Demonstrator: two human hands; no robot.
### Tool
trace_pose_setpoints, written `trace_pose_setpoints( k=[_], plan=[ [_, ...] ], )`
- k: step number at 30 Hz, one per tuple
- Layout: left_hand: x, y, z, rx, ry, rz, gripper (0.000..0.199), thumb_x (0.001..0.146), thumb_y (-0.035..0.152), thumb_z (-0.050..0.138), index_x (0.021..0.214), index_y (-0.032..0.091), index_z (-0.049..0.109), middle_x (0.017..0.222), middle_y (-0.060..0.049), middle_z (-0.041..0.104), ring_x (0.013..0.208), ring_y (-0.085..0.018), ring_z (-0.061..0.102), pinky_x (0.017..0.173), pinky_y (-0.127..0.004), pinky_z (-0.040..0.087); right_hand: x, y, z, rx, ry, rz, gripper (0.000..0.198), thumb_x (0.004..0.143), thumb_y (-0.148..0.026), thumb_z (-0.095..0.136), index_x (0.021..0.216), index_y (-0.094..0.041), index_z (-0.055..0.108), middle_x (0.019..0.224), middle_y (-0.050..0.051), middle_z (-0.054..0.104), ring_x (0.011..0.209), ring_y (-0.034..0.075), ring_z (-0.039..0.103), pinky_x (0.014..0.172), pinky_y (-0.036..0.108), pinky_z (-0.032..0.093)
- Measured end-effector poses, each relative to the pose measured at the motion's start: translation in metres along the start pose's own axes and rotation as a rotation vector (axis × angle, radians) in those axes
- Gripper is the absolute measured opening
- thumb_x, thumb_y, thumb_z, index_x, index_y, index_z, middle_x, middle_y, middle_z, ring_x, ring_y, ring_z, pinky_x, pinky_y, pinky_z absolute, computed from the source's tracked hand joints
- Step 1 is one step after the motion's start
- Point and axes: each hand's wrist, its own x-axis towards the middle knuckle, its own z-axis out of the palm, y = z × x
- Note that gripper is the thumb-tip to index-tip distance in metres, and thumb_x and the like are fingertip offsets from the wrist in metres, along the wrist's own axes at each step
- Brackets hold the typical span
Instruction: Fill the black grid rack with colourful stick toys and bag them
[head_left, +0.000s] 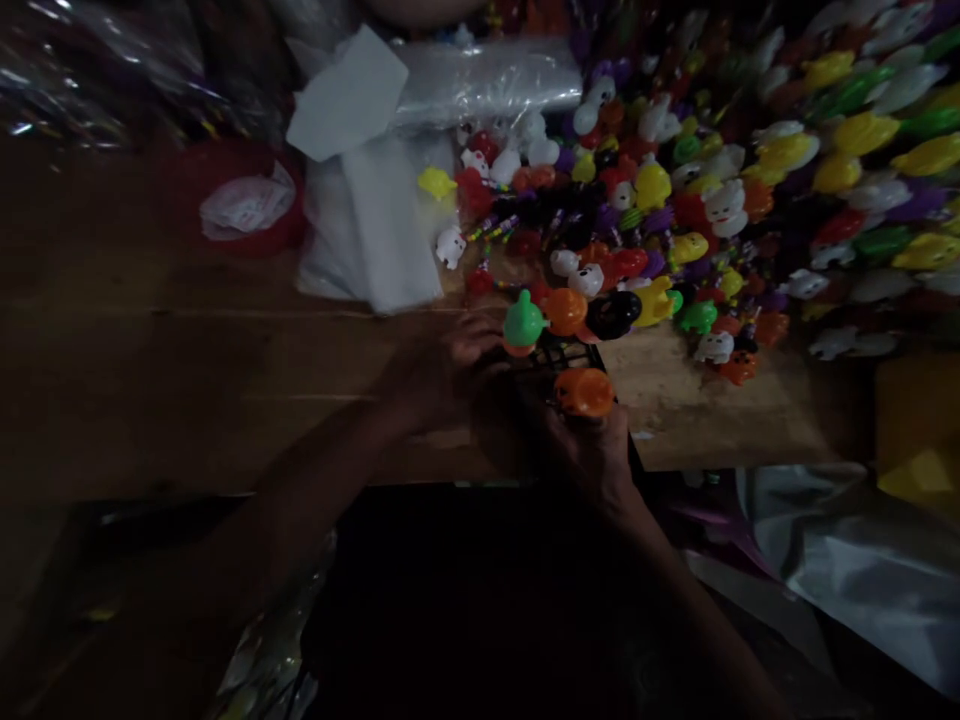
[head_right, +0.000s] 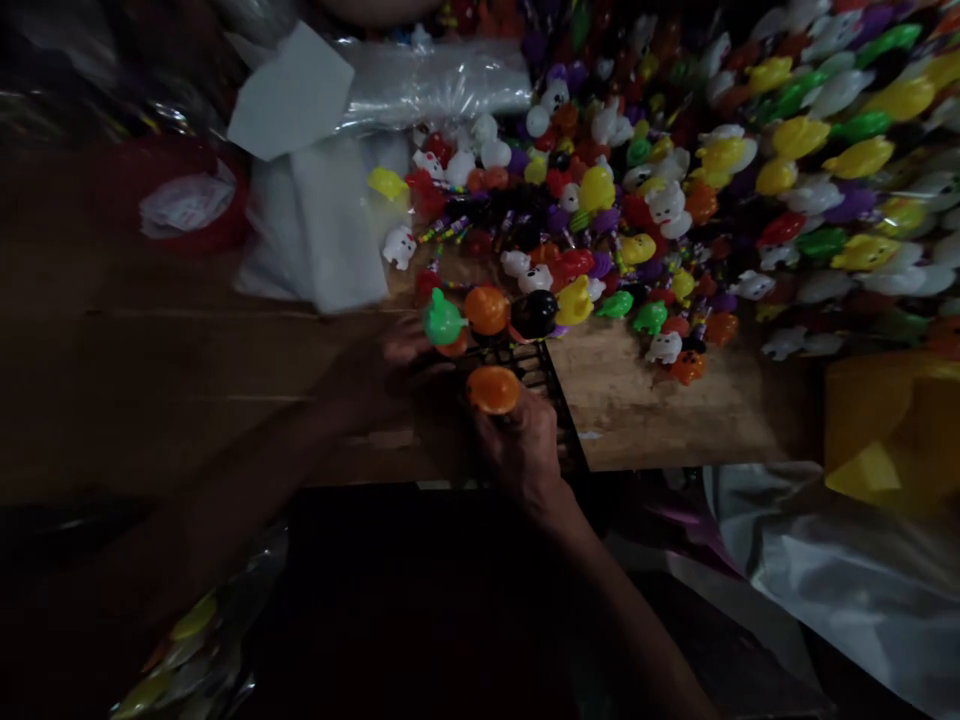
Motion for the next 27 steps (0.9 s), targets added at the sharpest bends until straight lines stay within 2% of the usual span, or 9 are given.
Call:
trace_pose_setpoints(
  k=[4,7,10,12,14,17,21,24,27],
  plan=[
    [0.001,-0.009,0.011,-0.070,0.070,0.002,0.047,0.104,0.054,0.042,0.108,0.019,0.074,0.113,-0.010,0.072,0.112,-0.025,0.063,0.104,-0.044,0.049,0.013,-0.005,0.012,0.011,-0.047,-0.113,0.030,0.090,-0.041,0.062,0.071,-0.019,0.068,0.069,0.004,0.067,0.062,0.015,0.062,0.059,0.026,0.050],
    [0.002,-0.014,0.021,-0.074,0.126,0.047,0.051,0.103,0.057,0.040,0.103,0.018,0.074,0.110,-0.010,0.072,0.110,-0.026,0.063,0.102,-0.044,0.049,0.016,-0.008,0.011,-0.006,-0.036,-0.118,0.032,0.089,-0.042,0.062,0.067,-0.019,0.065,0.070,0.005,0.067,0.061,0.015,0.061,0.057,0.025,0.047],
    [0.002,-0.014,0.026,-0.049,0.186,0.094,0.045,0.103,0.051,0.045,0.101,0.017,0.074,0.108,-0.011,0.071,0.107,-0.026,0.063,0.101,-0.044,0.050,0.014,-0.011,0.010,0.014,-0.017,-0.020,0.027,0.085,-0.039,0.067,0.069,-0.018,0.067,0.070,0.004,0.068,0.063,0.016,0.062,0.058,0.025,0.048],
    [0.001,-0.012,0.026,-0.032,0.204,0.091,0.033,0.102,0.040,0.050,0.104,0.016,0.073,0.108,-0.010,0.071,0.108,-0.026,0.062,0.101,-0.045,0.050,0.012,-0.012,0.011,0.104,-0.016,0.099,0.026,0.083,-0.040,0.070,0.070,-0.018,0.068,0.071,0.003,0.069,0.067,0.017,0.065,0.061,0.026,0.050],
    [0.000,-0.010,0.023,-0.014,0.191,0.068,0.025,0.101,0.030,0.052,0.107,0.016,0.072,0.108,-0.010,0.070,0.110,-0.026,0.062,0.101,-0.045,0.050,0.009,-0.012,0.012,0.199,0.004,0.211,0.026,0.081,-0.043,0.072,0.072,-0.018,0.070,0.073,0.002,0.070,0.070,0.018,0.066,0.064,0.027,0.053],
    [0.000,-0.008,0.018,0.004,0.138,0.047,0.027,0.102,0.032,0.051,0.108,0.016,0.072,0.108,-0.010,0.070,0.111,-0.026,0.061,0.103,-0.046,0.049,0.004,-0.008,0.013,0.279,0.052,0.269,0.024,0.078,-0.042,0.075,0.075,-0.018,0.072,0.079,0.003,0.073,0.072,0.019,0.068,0.067,0.030,0.055],
    [0.000,-0.007,0.017,-0.009,0.109,0.025,0.029,0.103,0.035,0.050,0.110,0.018,0.072,0.114,-0.009,0.070,0.115,-0.026,0.060,0.108,-0.045,0.047,0.002,-0.001,0.014,0.221,0.072,0.236,0.023,0.078,-0.041,0.076,0.073,-0.018,0.072,0.073,0.002,0.071,0.066,0.018,0.066,0.062,0.029,0.053],
    [0.000,-0.006,0.017,-0.032,0.122,0.013,0.025,0.101,0.029,0.051,0.108,0.019,0.073,0.115,-0.008,0.070,0.116,-0.025,0.060,0.107,-0.044,0.048,0.004,-0.002,0.013,0.104,0.039,0.154,0.025,0.084,-0.042,0.071,0.073,-0.019,0.072,0.069,0.001,0.070,0.066,0.018,0.066,0.062,0.028,0.052],
    [-0.001,-0.005,0.016,-0.034,0.130,0.016,0.028,0.103,0.032,0.050,0.108,0.018,0.073,0.112,-0.009,0.071,0.113,-0.025,0.061,0.106,-0.043,0.048,0.005,-0.004,0.010,-0.045,0.060,0.044,0.028,0.089,-0.043,0.066,0.075,-0.020,0.072,0.068,0.002,0.070,0.063,0.017,0.064,0.061,0.028,0.050]
  ],
)
